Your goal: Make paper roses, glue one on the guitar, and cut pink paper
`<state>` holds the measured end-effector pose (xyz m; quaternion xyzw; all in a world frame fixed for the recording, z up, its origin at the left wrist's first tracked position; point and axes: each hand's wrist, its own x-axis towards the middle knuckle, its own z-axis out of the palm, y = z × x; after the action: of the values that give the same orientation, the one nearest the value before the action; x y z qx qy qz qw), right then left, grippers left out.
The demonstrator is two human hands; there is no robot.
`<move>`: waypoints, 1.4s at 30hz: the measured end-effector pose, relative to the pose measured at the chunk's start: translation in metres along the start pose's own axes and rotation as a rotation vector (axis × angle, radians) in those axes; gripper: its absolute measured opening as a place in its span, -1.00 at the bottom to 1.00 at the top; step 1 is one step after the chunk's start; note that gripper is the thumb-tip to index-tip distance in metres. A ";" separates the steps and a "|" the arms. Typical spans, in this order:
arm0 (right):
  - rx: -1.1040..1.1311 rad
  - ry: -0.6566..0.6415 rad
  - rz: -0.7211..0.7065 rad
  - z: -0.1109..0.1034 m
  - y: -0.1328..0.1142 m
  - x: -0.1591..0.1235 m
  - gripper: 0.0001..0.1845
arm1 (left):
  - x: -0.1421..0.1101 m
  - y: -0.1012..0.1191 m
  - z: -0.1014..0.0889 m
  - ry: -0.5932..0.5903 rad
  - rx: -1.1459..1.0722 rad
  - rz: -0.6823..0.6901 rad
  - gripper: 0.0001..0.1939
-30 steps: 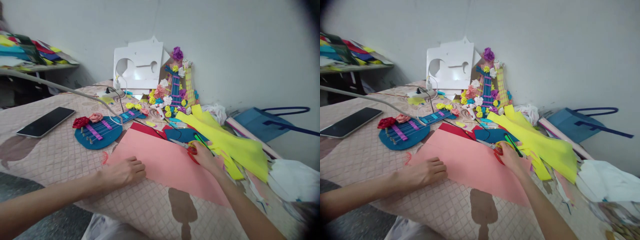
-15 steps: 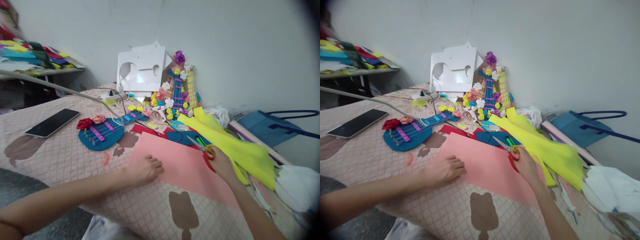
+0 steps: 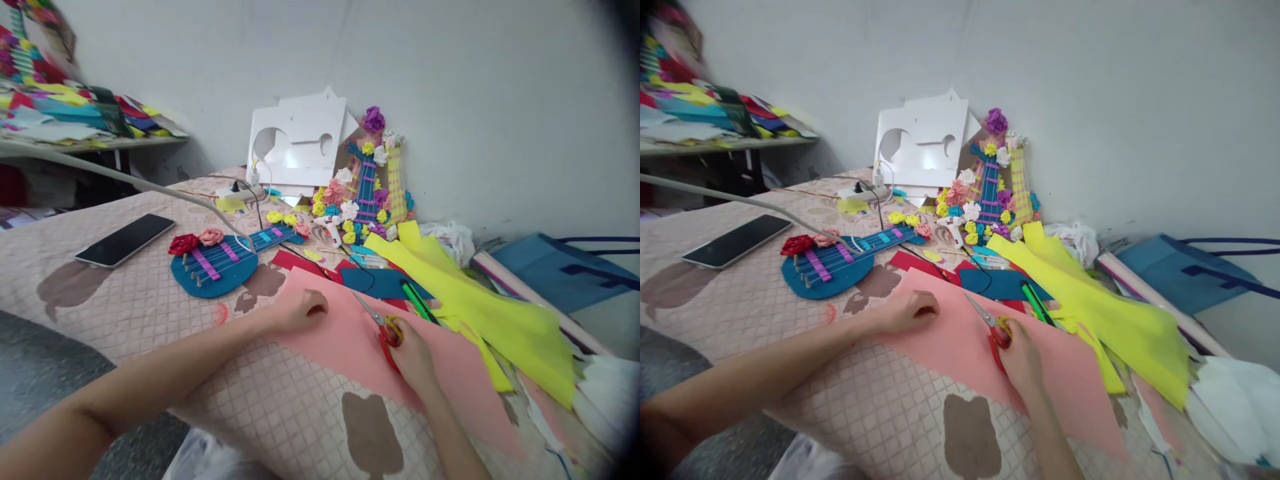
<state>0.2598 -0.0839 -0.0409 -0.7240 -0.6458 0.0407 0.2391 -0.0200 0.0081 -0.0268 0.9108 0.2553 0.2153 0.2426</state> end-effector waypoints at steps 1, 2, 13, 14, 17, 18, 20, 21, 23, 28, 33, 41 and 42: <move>-0.004 -0.010 0.009 -0.001 -0.001 0.000 -0.84 | -0.001 0.000 0.000 -0.001 -0.005 0.008 -0.83; -0.011 -0.026 0.018 -0.001 -0.001 0.000 -0.84 | -0.002 0.001 0.000 -0.002 -0.008 0.016 -0.83; 0.046 0.010 0.095 -0.006 -0.002 -0.003 -0.76 | -0.005 0.007 -0.006 -0.007 0.061 0.102 -0.82; 0.051 0.021 0.100 -0.007 -0.003 -0.003 -0.77 | -0.005 0.007 -0.006 -0.002 0.069 0.110 -0.83; 0.062 0.039 0.105 -0.010 -0.006 -0.004 -0.79 | -0.005 0.007 -0.008 0.003 0.082 0.130 -0.82; 0.068 0.041 0.104 -0.011 -0.006 -0.005 -0.79 | -0.005 0.006 -0.009 0.004 0.084 0.134 -0.82; 0.086 0.044 0.099 -0.012 -0.007 -0.006 -0.79 | -0.006 0.006 -0.010 0.010 0.089 0.137 -0.81; 0.096 0.047 0.098 -0.012 -0.008 -0.006 -0.78 | -0.006 0.006 -0.011 0.015 0.090 0.135 -0.81; 0.110 0.055 0.102 -0.013 -0.008 -0.007 -0.78 | -0.006 0.005 -0.012 0.026 0.096 0.130 -0.81; 0.117 0.069 0.110 -0.017 -0.013 -0.009 -0.79 | -0.007 0.001 -0.014 0.055 0.114 0.127 -0.81; 0.112 0.092 0.091 -0.018 -0.016 -0.011 -0.79 | -0.007 -0.001 -0.017 0.087 0.123 0.122 -0.79; 0.102 0.093 0.068 -0.020 -0.022 -0.016 -0.79 | -0.008 0.000 -0.022 0.090 0.154 0.110 -0.80; 0.104 0.096 0.069 -0.019 -0.023 -0.016 -0.79 | -0.008 0.000 -0.022 0.088 0.161 0.113 -0.80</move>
<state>0.2428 -0.1038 -0.0187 -0.7336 -0.6052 0.0477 0.3053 -0.0374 0.0109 -0.0117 0.9299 0.2307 0.2474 0.1447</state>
